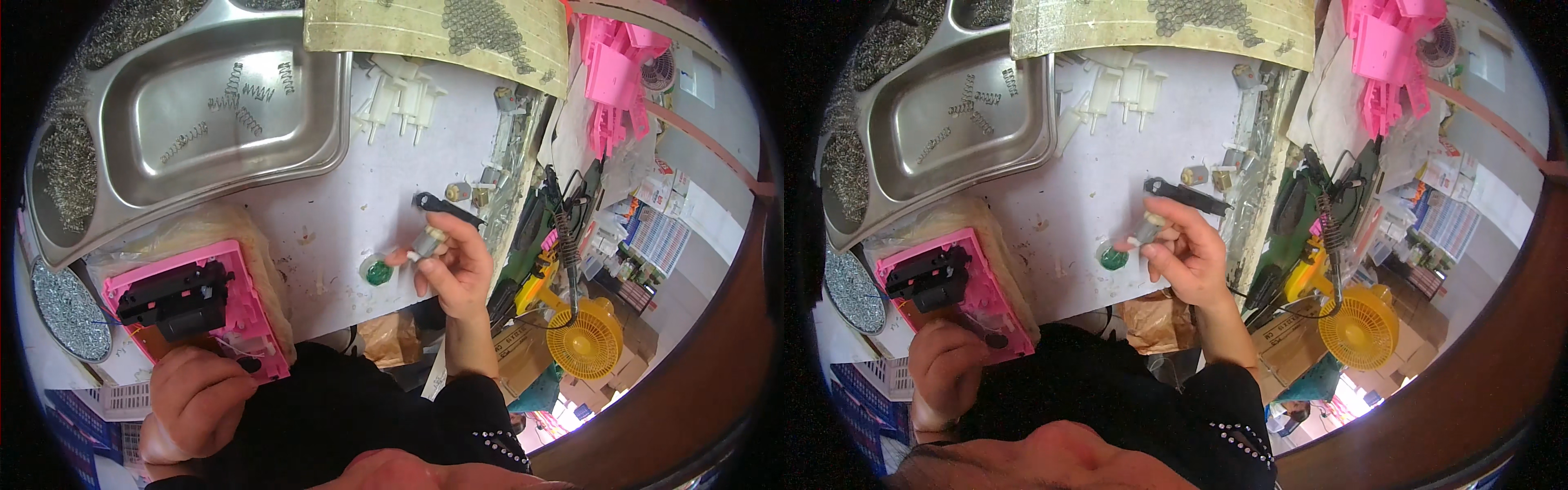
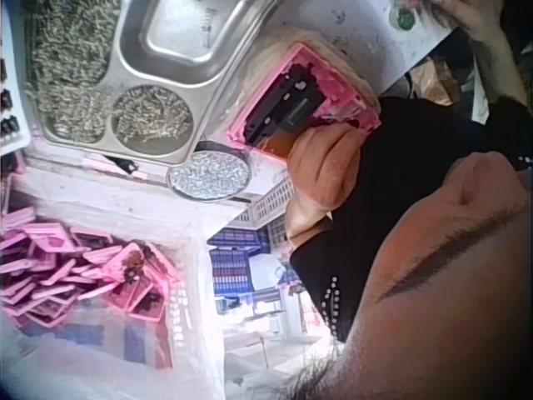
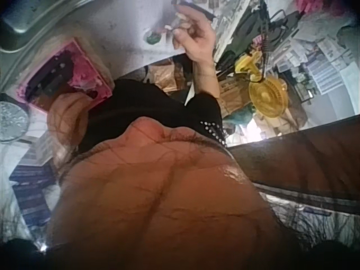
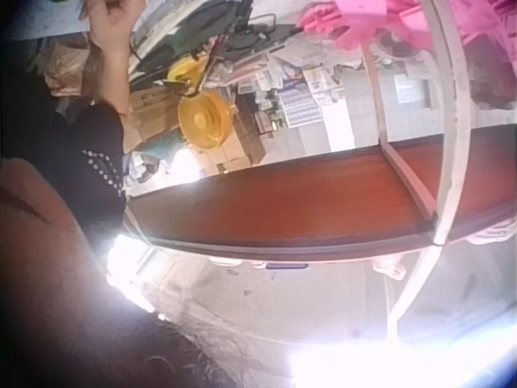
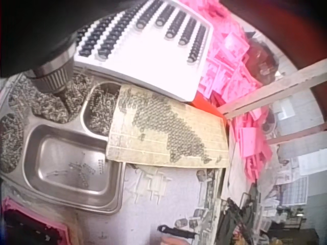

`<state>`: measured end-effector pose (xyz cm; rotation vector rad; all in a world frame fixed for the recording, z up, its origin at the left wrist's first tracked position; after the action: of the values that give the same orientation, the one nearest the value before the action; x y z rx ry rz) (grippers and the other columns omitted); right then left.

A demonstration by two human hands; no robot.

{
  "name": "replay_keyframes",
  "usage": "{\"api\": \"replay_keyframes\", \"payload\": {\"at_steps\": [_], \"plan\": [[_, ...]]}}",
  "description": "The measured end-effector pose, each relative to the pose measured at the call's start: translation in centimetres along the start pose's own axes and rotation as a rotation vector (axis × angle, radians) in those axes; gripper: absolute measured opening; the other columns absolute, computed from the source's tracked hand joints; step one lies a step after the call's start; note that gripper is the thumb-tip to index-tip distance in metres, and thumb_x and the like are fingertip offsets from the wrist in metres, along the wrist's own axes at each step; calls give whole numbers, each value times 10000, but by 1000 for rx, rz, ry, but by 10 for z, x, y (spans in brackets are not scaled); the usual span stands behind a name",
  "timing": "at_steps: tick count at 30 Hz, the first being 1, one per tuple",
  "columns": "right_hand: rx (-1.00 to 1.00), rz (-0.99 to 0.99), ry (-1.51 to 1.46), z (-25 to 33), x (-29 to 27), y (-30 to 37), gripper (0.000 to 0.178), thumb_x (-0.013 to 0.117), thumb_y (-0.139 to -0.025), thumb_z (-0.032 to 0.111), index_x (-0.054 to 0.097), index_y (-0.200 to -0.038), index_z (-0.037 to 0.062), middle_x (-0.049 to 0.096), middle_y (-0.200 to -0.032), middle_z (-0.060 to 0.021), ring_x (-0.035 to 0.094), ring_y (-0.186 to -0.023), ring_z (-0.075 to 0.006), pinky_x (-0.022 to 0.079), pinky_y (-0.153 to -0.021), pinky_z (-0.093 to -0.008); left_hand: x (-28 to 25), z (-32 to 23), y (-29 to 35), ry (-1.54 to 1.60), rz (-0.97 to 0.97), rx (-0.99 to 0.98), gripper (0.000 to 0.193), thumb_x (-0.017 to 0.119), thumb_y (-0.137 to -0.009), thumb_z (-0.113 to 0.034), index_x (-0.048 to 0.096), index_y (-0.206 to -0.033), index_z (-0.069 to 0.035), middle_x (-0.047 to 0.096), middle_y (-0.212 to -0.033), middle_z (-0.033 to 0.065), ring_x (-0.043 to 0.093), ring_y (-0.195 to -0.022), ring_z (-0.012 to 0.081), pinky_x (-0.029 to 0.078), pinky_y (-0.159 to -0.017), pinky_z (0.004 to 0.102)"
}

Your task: Assembling a pink plastic toy component by installing a motor, soldering wires, and securing the casing with an electric screwdriver.

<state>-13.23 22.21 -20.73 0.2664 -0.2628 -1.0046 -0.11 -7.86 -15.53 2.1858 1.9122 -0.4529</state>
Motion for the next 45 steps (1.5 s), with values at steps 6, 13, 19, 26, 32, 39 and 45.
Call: {"api": "replay_keyframes", "payload": {"at_steps": [6, 13, 19, 26, 32, 39, 45], "plan": [[67, -51, 116, -8, -1, 12, 530, 609, -984, -57, 437, -1485, -45, 665, -1101, -148, 630, -771, -85, 527, -589, -208, 1, -2, 4, -20, 5, -4, 288, 769, -708, 20, 683, -975, -48, 670, -891, 106, 644, -691, 281, 508, -602, 381], [56, -178, 9, -3, -4, 28, 493, 605, -975, -76, 504, -1456, -28, 643, -1016, -69, 673, -836, -118, 483, -599, -195, 5, -12, 9, -42, -31, -29, 290, 766, -726, 53, 668, -980, -46, 675, -889, 118, 650, -706, 290, 511, -621, 379], [92, -179, 250, -28, 2, 55, 481, 672, -943, -38, 577, -1410, 16, 618, -927, -5, 618, -771, -48, 440, -603, -178, 15, -24, 18, -37, -86, -32, 280, 764, -738, 73, 671, -973, -49, 690, -889, 117, 658, -719, 284, 503, -631, 359], [10, -211, 222, -29, 8, 49, 463, 697, -924, -14, 606, -1377, 22, 622, -897, 5, 574, -715, -42, 441, -594, -184, 24, -36, 32, -65, -79, 9, 271, 765, -720, 81, 723, -950, -58, 700, -951, 116, 659, -741, 255, 521, -679, 348], [-69, -235, 583, -5, 23, 42, 407, 701, -900, -13, 645, -1302, 12, 622, -838, 6, 553, -686, -47, 453, -595, -208, 24, -36, 49, -56, -114, -63, 272, 764, -722, 102, 732, -949, -45, 668, -975, 104, 652, -776, 204, 517, -706, 330], [-3, -273, 133, -16, 13, 51, 434, 685, -915, -26, 612, -1342, 7, 644, -876, -26, 547, -631, -85, 402, -515, -206, 25, -38, 49, -55, -169, -28, 271, 745, -781, 114, 717, -993, -53, 663, -909, 107, 655, -791, 241, 516, -710, 320], [213, -3, -920, -27, 59, 71, 499, 628, -989, 53, 485, -1463, -7, 598, -919, -68, 557, -678, -119, 345, -434, -184, 39, -38, 22, 156, -92, -52, 210, 743, -824, 80, 710, -995, -37, 675, -915, 111, 665, -793, 246, 524, -695, 320]]}}
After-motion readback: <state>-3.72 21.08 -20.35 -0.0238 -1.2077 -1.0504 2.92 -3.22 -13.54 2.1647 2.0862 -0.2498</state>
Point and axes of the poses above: each hand's wrist, its own y-axis away from the middle knuckle, its own x-axis out of the palm, z = x × y, the point moved 5 cm from there along -y, towards the middle knuckle
